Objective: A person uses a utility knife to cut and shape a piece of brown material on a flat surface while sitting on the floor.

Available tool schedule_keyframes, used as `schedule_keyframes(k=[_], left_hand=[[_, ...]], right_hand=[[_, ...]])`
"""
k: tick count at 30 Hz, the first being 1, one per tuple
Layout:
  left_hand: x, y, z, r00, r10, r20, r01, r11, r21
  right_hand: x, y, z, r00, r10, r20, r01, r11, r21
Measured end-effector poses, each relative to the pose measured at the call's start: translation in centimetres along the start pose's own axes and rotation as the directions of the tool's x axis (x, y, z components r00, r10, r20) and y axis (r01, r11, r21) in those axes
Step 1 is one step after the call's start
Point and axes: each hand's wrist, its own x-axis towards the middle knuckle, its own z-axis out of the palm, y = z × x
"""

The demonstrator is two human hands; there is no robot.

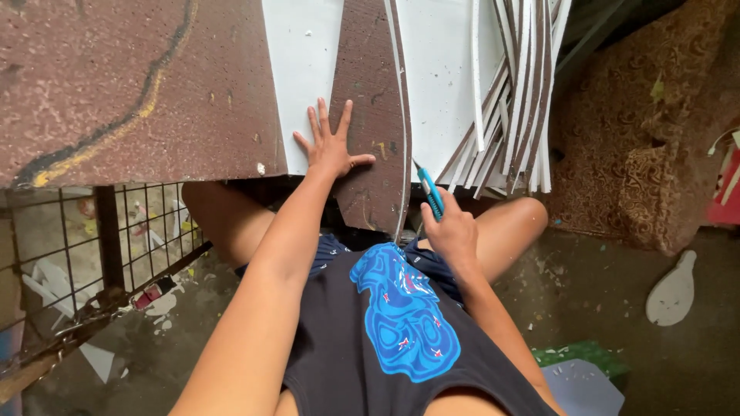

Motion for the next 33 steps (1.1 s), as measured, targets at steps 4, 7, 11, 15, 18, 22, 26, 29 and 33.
schedule_keyframes(k=[4,7,11,15,18,22,26,29,33], left_hand=[[-0.1,-1.4,1.8,0.99,0.014,-0.143,-0.028,0.995,-0.097],[-0.1,-1.6,3.5,0.944,-0.065,-0.324,0.028,0.993,-0.116],[0.3,-1.3,4.7,0.928,-0.208,-0.308,0.126,0.956,-0.266],[2.1,-2.1,5.7,0.914,-0.325,-0.243,0.207,0.889,-0.409],[3.2,-2.8,6.5,0.897,-0.378,-0.23,0.247,0.858,-0.45],[4.8,-4.5,7.6,0.891,-0.409,-0.196,0.282,0.839,-0.465],[4.4,-4.2,6.4,0.897,-0.409,-0.169,0.271,0.81,-0.52],[4.2,-4.4,6.1,0.901,-0.399,-0.168,0.257,0.804,-0.536],[3.5,-4.3,4.8,0.924,-0.361,-0.126,0.223,0.776,-0.59]], right_hand=[[3.5,2.8,3.0,0.99,0.035,-0.136,-0.024,0.996,0.082],[6.3,2.9,5.7,0.979,0.087,-0.187,-0.033,0.96,0.277],[8.7,1.4,7.8,0.985,0.054,-0.164,0.016,0.918,0.397],[9.9,-0.3,8.6,0.985,0.074,-0.158,0.007,0.888,0.461],[11.0,0.2,9.8,0.983,0.115,-0.141,-0.034,0.877,0.479],[11.1,0.3,9.5,0.974,0.148,-0.171,-0.046,0.872,0.488],[11.5,-0.1,9.0,0.974,0.15,-0.168,-0.035,0.839,0.543],[12.2,0.2,9.4,0.977,0.145,-0.154,-0.025,0.803,0.596],[12.3,-0.5,6.0,0.958,0.127,-0.256,0.058,0.79,0.61]])
